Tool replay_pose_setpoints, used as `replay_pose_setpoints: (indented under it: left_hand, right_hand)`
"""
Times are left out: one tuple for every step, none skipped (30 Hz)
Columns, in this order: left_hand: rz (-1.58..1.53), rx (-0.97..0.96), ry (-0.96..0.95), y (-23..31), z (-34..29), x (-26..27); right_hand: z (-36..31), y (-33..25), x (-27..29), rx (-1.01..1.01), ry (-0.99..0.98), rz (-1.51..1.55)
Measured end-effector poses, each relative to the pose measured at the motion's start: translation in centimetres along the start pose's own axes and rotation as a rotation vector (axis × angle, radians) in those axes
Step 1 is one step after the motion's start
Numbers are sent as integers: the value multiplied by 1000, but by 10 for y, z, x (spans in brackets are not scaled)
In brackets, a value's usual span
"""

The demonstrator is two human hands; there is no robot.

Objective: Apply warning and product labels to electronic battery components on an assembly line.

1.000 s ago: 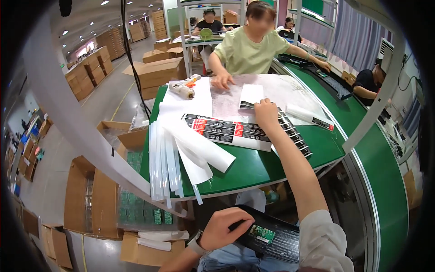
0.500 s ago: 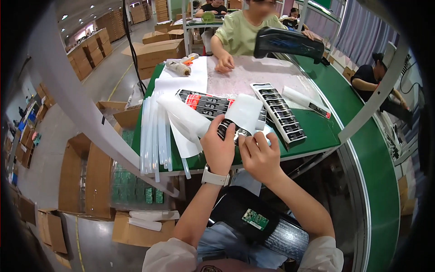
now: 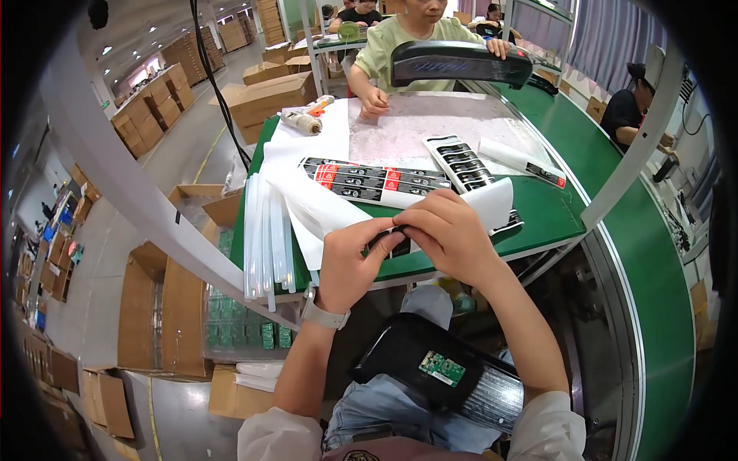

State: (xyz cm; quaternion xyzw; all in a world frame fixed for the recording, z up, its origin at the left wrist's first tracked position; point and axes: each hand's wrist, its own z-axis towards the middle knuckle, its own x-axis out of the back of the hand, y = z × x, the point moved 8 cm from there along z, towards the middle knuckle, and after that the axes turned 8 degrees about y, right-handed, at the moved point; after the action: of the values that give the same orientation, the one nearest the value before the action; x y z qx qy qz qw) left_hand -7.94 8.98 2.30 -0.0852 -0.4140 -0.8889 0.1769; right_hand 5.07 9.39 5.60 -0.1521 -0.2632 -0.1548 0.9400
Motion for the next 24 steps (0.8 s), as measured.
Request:
replay_pose_setpoints:
  left_hand:
    - [-8,-26,1,3,-1,0]
    - [51,-89,61,8,-1,4]
    - [105,-160,119,14,-2,8]
    - [106,-150,118,13,-2,8]
    - [73,-214,155,17,-2,11]
    - [41,-269,192,21,-3,14]
    - [39,-274,189,21,-4,15]
    - [55,-248,173,18,-4,14]
    - [65,-236,156,16,-4,13]
    - [70,-219,157,14,-4,13]
    - [87,-204,142,12,-4,13]
    - [103,-190,125,10,-5,11]
    - [103,-189,125,10,-5,10]
    - [100,-196,127,11,-5,10]
    - [97,-199,124,12,-6,9]
    - [99,-202,127,13,-5,9]
    - [107,-199,123,14,-5,8]
    - [105,-213,118,16,-5,7]
    - [116,-197,117,15,-5,7]
    - [125,-200,108,16,-5,6]
    - [122,-209,99,18,-5,5]
    - [134,-203,93,18,-5,4]
    - [114,-161,113,15,-5,4]
    - [93,-119,121,11,-5,3]
  right_hand:
    - [-1,0,0,-8,26,10]
    - [-2,0,2,-2,54,28]
    - [-4,1,1,-21,47,19]
    - [-6,5,1,-73,44,7]
    - [-7,8,3,-114,49,2]
    - [-9,10,3,-154,41,3]
    - [-9,11,4,-171,36,2]
    - [-10,10,3,-179,17,-12]
    - [-10,10,2,-187,-7,-18]
    - [-10,9,2,-187,-4,-24]
    - [-9,6,4,-164,19,-39]
    - [-8,3,5,-135,40,-53]
    - [-8,2,4,-141,43,-55]
    - [-7,-3,5,-79,66,-81]
    - [-7,-8,5,-14,82,-102]
    - [-8,-7,5,-20,90,-108]
    - [-9,-8,5,-5,98,-124]
    - [-10,-10,6,19,112,-134]
    - [-12,-9,6,9,107,-142]
    - [-14,-10,6,20,110,-166]
    - [-16,-10,5,23,97,-191]
    - [-18,-10,6,28,116,-191]
    - [-20,-12,7,54,128,-229]
    - [-21,-16,8,101,154,-263]
